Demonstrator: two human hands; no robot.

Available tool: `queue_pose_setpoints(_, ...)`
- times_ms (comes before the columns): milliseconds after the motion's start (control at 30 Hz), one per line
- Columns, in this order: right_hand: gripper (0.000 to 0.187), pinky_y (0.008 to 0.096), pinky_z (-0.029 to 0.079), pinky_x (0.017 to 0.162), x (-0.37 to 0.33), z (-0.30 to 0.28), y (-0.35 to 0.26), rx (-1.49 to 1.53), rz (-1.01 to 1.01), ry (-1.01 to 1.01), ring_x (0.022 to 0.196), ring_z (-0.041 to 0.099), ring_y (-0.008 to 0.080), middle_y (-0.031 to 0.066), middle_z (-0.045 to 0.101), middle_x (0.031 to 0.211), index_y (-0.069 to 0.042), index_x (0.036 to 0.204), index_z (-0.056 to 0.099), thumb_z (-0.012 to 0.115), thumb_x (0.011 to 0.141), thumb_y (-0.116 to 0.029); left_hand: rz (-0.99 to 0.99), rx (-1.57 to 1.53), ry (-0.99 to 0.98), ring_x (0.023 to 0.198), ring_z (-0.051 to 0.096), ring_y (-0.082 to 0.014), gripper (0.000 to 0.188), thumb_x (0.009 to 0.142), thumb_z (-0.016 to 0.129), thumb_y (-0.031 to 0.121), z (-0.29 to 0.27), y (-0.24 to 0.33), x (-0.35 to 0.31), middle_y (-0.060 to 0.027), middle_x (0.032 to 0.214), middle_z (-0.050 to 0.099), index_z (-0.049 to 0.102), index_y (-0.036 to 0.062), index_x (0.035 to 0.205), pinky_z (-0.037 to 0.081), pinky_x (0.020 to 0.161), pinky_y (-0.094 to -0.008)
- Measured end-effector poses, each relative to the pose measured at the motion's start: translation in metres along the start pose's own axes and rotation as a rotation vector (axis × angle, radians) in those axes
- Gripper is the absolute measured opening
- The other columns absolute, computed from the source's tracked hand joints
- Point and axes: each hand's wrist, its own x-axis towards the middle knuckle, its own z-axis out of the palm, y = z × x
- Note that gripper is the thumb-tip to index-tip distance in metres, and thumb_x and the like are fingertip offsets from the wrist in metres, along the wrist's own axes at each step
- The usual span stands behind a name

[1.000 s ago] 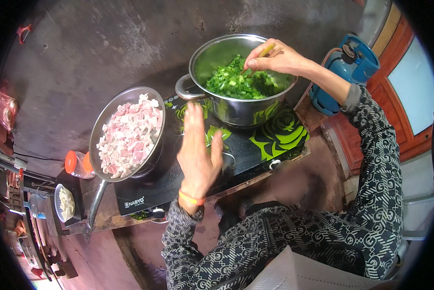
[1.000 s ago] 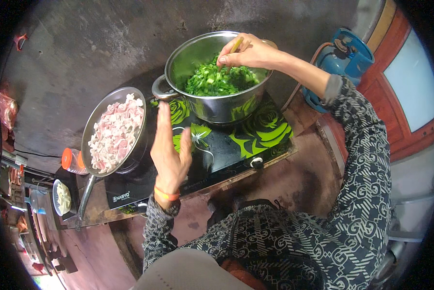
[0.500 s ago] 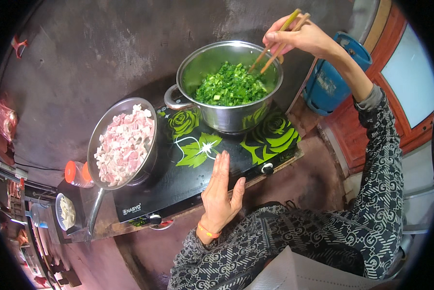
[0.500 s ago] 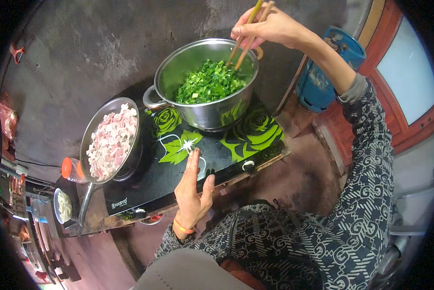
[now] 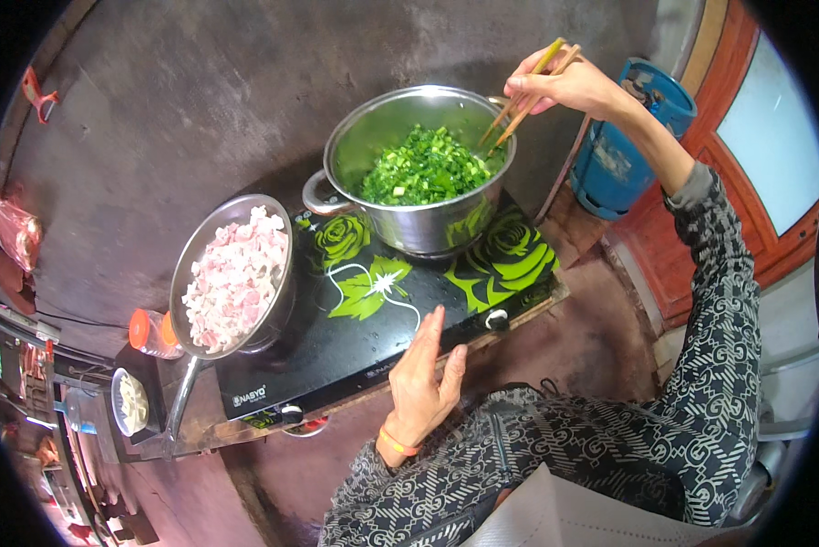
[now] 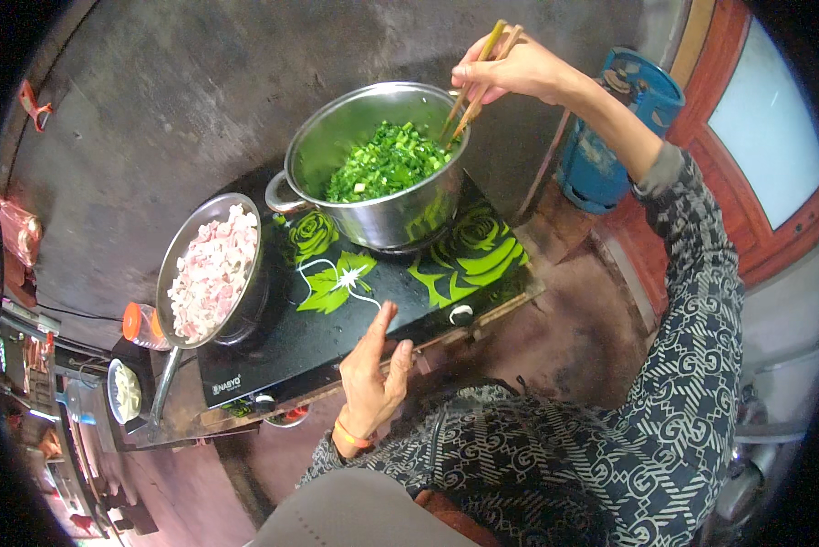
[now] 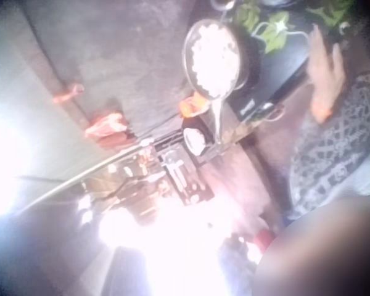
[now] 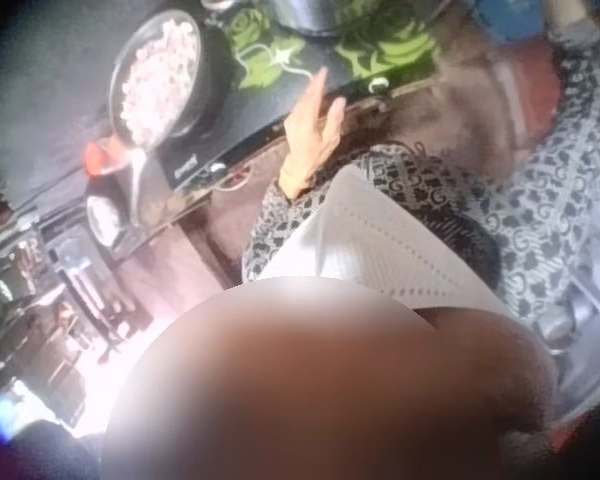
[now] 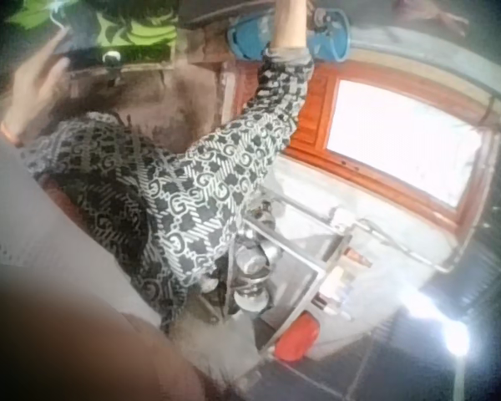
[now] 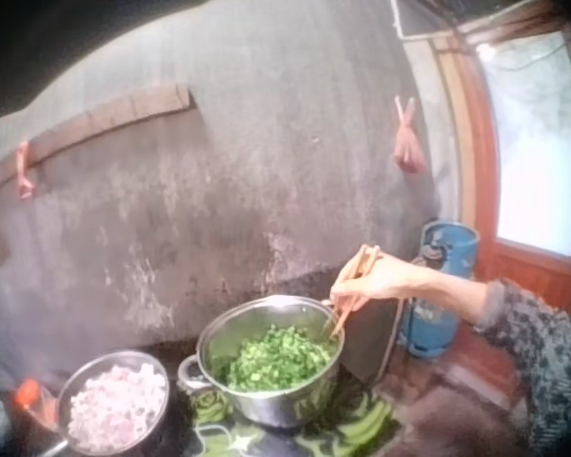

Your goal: The person stirs chopped green vegetables in a pot on a portable stove, then stirs diced meat in a pan on the same stove. Finally, the person retrieves a pot and fills it with water from a large dispenser.

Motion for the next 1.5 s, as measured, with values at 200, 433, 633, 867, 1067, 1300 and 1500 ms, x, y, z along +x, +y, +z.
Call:
queue_pose_setpoints(200,0.026,0.0311,0.060,0.076,0.000,-0.005,-0.007,0.048,-0.020,-0.053,0.088,0.072,0.0173,0.0073,0.074,0.098,-0.004,0.105,0.073,0.072,0.094,-0.028,-0.047,-0.059,-0.006,0.116,0.065,-0.0385,0.050,0.094,0.067,0.020,0.007,0.000,-0.006,-0.0259,0.123,0.065,0.054,-0.0053,0.136,0.053,0.096,-0.0405)
queue_pose_setpoints(433,0.031,0.0315,0.060,0.083,-0.005,-0.014,0.021,0.175,-0.036,0.017,0.091,0.071,0.0168,0.0081,0.073,0.105,-0.003,0.109,0.071,0.071,0.094,-0.031,-0.063,-0.058,-0.010,0.112,0.066,-0.0391,0.049,0.094,0.067,0.021,0.010,0.002,-0.009,-0.0266,0.118,0.067,0.056,-0.0034,0.135,0.054,0.093,-0.0410)
queue_pose_setpoints(633,0.033,0.0305,0.060,0.086,-0.035,-0.051,0.034,0.278,-0.031,0.116,0.096,0.072,0.0171,0.0087,0.072,0.107,-0.002,0.113,0.070,0.066,0.098,-0.031,-0.071,-0.041,-0.020,0.111,0.067,-0.0385,0.048,0.095,0.067,0.022,0.011,0.002,-0.013,-0.0258,0.118,0.067,0.057,-0.0027,0.135,0.054,0.092,-0.0410)
queue_pose_setpoints(867,0.037,0.0304,0.058,0.088,-0.061,-0.083,0.015,0.208,-0.161,0.197,0.102,0.071,0.0178,0.0098,0.072,0.112,-0.003,0.119,0.069,0.064,0.099,-0.033,-0.128,-0.076,-0.059,0.110,0.068,-0.0361,0.046,0.095,0.067,0.022,0.019,0.002,-0.016,-0.0243,0.118,0.068,0.058,-0.0029,0.134,0.055,0.090,-0.0393)
queue_pose_setpoints(1067,0.029,0.0298,0.059,0.084,-0.043,-0.031,-0.006,0.092,-0.328,0.022,0.095,0.071,0.0171,0.0082,0.073,0.107,-0.006,0.112,0.073,0.065,0.098,-0.031,-0.118,-0.089,-0.077,0.112,0.066,-0.0379,0.047,0.095,0.067,0.024,0.024,0.011,-0.013,-0.0247,0.119,0.068,0.059,-0.0026,0.133,0.054,0.093,-0.0414)
queue_pose_setpoints(1300,0.024,0.0288,0.060,0.082,-0.047,-0.016,-0.002,0.183,-0.240,0.071,0.090,0.072,0.0167,0.0066,0.073,0.099,-0.006,0.106,0.075,0.067,0.097,-0.027,-0.201,-0.110,-0.066,0.100,0.070,-0.0369,0.047,0.095,0.067,0.024,0.019,0.011,-0.024,-0.0237,0.112,0.070,0.058,-0.0002,0.134,0.056,0.084,-0.0398)
queue_pose_setpoints(1500,0.025,0.0299,0.060,0.082,-0.043,-0.013,-0.008,0.098,-0.215,0.039,0.092,0.072,0.0168,0.0070,0.074,0.099,-0.005,0.106,0.074,0.067,0.097,-0.027,-0.106,-0.026,-0.016,0.057,0.060,-0.0182,0.029,0.093,0.069,0.014,0.015,0.013,-0.012,-0.0099,0.074,0.067,0.070,0.0025,0.119,0.048,0.054,-0.0308)
